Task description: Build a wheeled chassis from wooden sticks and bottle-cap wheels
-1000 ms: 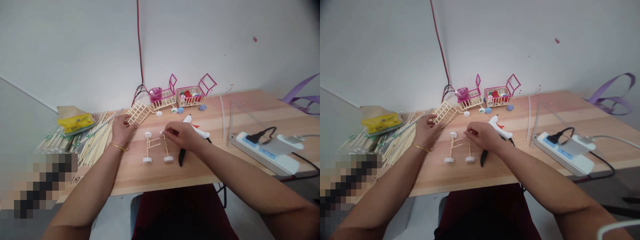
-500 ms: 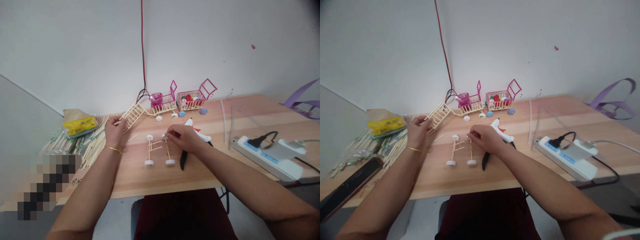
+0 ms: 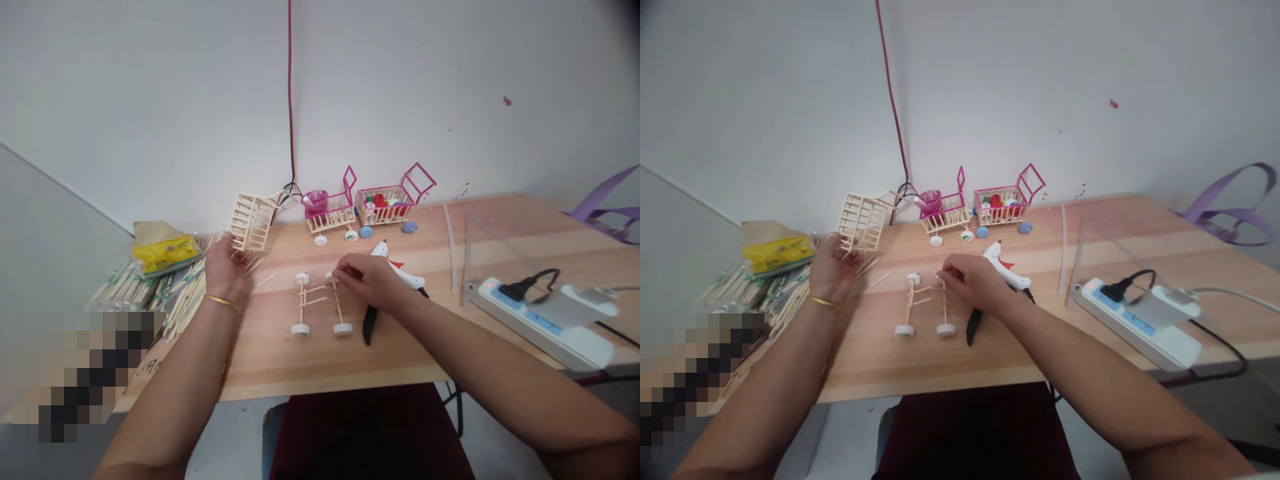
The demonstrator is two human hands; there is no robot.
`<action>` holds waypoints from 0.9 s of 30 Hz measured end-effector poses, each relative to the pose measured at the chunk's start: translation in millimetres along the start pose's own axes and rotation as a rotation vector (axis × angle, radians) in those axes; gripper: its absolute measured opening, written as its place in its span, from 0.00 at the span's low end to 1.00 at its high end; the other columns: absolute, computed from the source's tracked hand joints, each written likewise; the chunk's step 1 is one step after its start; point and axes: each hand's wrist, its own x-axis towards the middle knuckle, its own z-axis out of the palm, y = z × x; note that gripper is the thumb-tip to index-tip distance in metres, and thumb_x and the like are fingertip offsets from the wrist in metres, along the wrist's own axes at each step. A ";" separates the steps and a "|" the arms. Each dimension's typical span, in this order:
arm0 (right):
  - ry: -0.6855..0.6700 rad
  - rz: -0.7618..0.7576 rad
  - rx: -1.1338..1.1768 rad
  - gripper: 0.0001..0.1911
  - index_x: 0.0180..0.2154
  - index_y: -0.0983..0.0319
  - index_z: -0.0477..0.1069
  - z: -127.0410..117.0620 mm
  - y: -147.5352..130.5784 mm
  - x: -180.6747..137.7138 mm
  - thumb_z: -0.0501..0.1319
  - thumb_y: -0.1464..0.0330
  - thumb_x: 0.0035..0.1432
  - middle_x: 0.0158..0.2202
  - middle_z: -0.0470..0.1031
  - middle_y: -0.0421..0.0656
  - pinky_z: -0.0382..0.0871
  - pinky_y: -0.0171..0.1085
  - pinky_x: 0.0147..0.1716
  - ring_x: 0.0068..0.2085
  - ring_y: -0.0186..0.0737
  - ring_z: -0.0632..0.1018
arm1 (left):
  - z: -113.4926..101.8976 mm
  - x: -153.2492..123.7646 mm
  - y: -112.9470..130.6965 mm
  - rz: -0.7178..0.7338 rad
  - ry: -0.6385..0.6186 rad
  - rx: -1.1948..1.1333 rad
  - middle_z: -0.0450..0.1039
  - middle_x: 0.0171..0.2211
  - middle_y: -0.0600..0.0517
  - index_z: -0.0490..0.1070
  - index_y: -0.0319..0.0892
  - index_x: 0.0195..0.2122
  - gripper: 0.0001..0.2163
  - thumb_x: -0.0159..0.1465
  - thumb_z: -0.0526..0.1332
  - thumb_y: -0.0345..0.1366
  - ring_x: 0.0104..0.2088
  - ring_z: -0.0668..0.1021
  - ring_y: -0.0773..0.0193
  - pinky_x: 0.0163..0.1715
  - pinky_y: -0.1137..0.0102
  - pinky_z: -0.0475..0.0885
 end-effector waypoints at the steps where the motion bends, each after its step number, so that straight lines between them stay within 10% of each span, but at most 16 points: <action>1: 0.003 0.000 0.003 0.08 0.30 0.63 0.68 0.1 -0.1 -0.1 0.57 0.66 0.59 0.23 0.67 0.38 0.57 0.32 0.26 0.25 0.31 0.65 | 0.6 -0.9 0.9 -0.038 -0.028 -0.039 0.70 0.26 0.56 0.65 0.42 0.30 0.07 0.56 0.60 0.40 0.23 0.72 0.72 0.24 0.77 0.70; 9: 0.142 0.046 0.042 0.07 0.37 0.62 0.68 1.5 1.9 -0.3 0.58 0.66 0.59 0.26 0.69 0.39 0.61 0.32 0.26 0.25 0.31 0.67 | 3.0 -12.7 3.0 -0.324 -0.438 -0.162 0.75 0.28 0.49 0.68 0.39 0.29 0.10 0.58 0.61 0.42 0.32 0.78 0.62 0.33 0.65 0.76; 27: 0.197 -0.014 0.244 0.26 0.56 0.60 0.54 -1.7 -5.8 2.4 0.59 0.63 0.59 0.47 0.64 0.50 0.73 0.37 0.32 0.36 0.36 0.74 | 1.7 -23.7 -2.7 -0.603 -0.690 -0.042 0.75 0.28 0.48 0.70 0.40 0.31 0.09 0.61 0.58 0.41 0.28 0.78 0.62 0.30 0.66 0.77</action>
